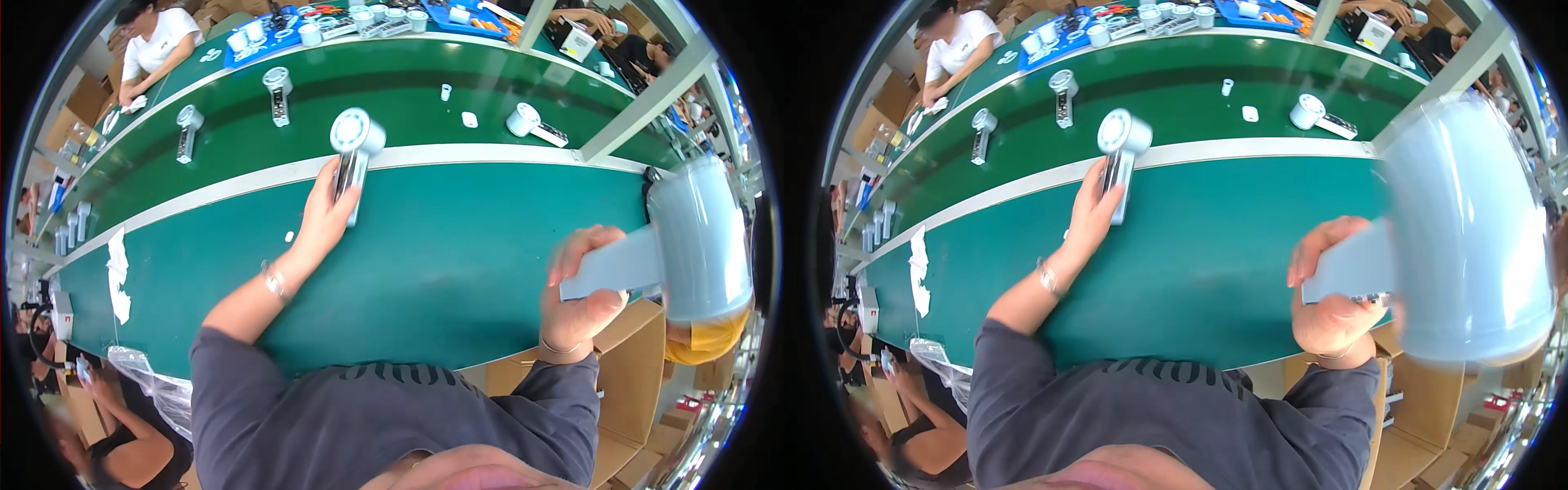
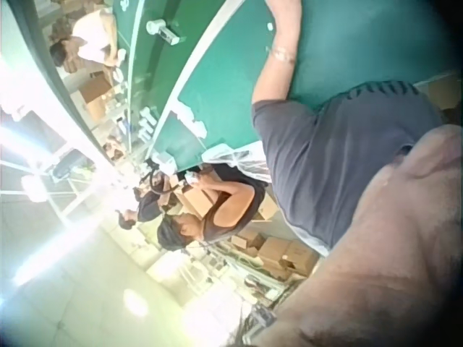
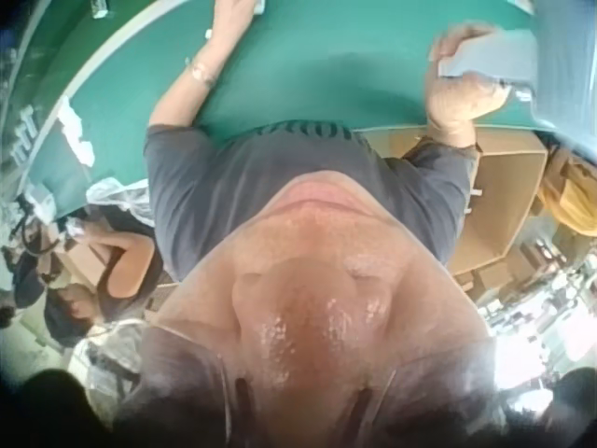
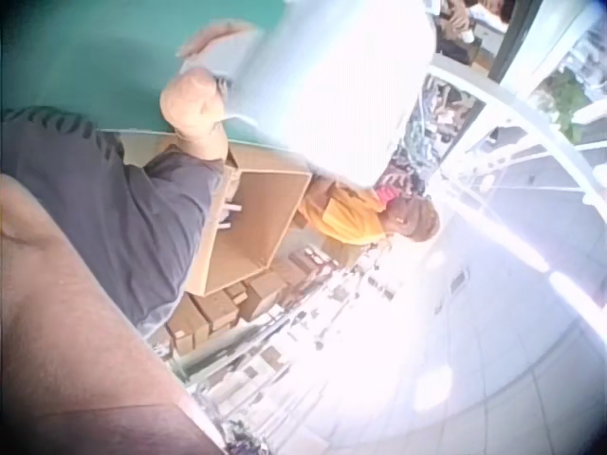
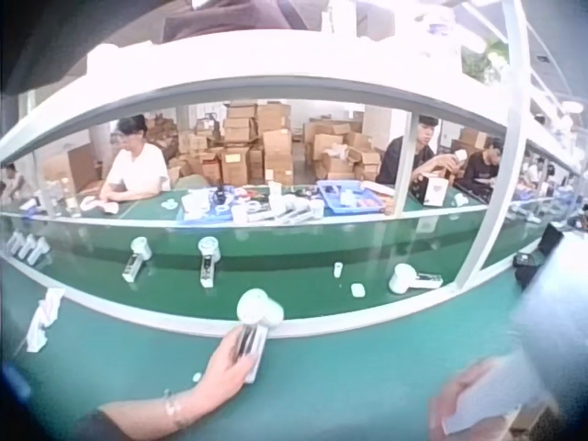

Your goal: The person tests handheld fans on a conveyor table by turning them on to check their airflow and displays, places units into a cardboard box, and picks up more fans along the line.

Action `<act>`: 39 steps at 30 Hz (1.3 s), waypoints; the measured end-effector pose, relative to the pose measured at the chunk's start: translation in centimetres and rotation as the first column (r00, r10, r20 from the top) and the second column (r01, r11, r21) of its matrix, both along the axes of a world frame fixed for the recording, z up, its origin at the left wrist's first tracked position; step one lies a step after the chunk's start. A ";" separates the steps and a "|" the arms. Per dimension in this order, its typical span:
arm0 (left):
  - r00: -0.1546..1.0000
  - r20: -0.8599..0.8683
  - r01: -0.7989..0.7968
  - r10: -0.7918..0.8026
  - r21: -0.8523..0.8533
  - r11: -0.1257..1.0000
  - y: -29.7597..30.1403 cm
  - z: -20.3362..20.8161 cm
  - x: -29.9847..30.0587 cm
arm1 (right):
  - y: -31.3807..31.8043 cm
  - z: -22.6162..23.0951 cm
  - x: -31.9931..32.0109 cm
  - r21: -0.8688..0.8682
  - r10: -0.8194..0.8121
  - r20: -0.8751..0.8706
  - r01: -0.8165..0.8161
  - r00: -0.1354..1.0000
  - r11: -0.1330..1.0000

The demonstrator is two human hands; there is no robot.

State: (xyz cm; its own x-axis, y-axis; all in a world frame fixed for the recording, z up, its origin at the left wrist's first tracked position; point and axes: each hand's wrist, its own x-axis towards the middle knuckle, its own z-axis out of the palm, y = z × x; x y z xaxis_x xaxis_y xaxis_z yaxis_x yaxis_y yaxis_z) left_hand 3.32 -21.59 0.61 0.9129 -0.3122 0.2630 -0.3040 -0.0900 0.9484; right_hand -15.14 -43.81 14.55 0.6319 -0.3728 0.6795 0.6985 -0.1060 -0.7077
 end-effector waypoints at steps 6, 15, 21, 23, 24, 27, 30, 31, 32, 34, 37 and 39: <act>0.994 -0.097 -0.031 0.043 0.127 0.991 7.4 2.2 -5.5 | -0.1 -0.5 0.6 -0.305 -0.082 -0.387 -0.043 0.918 0.951; 0.994 -0.109 0.000 0.011 0.096 0.995 8.7 0.6 -5.1 | 2.9 -4.2 1.8 0.032 0.252 -0.782 -0.367 0.570 0.930; 0.990 -0.074 -0.090 0.120 0.324 0.942 8.8 1.6 -5.1 | 2.7 -8.2 -1.1 -0.504 -0.250 -0.826 -0.465 0.504 0.728; 0.995 -0.044 -0.063 0.089 0.407 0.911 8.8 2.2 -4.9 | 1.0 -10.2 -0.8 -0.346 -0.227 -0.934 -0.532 0.277 0.773; 0.998 -0.011 -0.052 0.066 0.496 0.867 8.9 2.3 -5.1 | 1.2 -8.3 0.1 -0.346 -0.263 -0.938 -0.563 0.225 0.751; 0.973 0.230 -0.129 -0.021 0.615 0.778 8.8 2.4 -5.4 | 2.3 -7.2 0.5 -0.345 -0.103 -0.794 -0.305 0.599 0.888; 0.915 0.403 -0.299 -0.004 0.686 0.664 8.5 4.2 -6.0 | 3.6 -5.5 2.0 -0.479 -0.169 -0.563 -0.153 0.809 0.864; 0.791 0.611 -0.482 0.001 0.623 0.615 8.0 4.8 -6.3 | 3.9 -5.9 2.6 -0.501 -0.169 -0.495 -0.121 0.852 0.857; 0.763 0.646 -0.439 -0.007 0.526 0.728 7.7 5.5 -6.6 | 4.4 -6.1 3.1 -0.611 -0.222 -0.360 -0.049 0.906 0.790; 0.971 0.239 0.027 -0.019 -0.029 0.999 5.3 7.9 -7.9 | 5.9 -6.0 4.5 -0.755 -0.231 -0.175 0.020 0.957 0.655; 0.983 0.166 0.126 -0.085 -0.255 0.959 1.4 8.9 -7.3 | 7.8 -6.9 4.6 -0.722 -0.130 -0.285 -0.124 0.950 0.680; 0.990 -0.081 0.088 -0.119 -0.314 0.945 -0.1 8.7 -6.2 | 7.9 -6.4 4.2 -0.644 -0.184 -0.502 -0.223 0.845 0.731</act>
State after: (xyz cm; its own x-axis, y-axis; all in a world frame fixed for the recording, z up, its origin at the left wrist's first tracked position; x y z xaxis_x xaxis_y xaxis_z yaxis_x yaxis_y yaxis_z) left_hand -2.92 -21.69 9.28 0.9058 -0.3239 0.2731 -0.2010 0.2390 0.9500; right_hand -10.95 -35.94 8.13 0.9472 0.0574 0.3153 0.2706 -0.6706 -0.6907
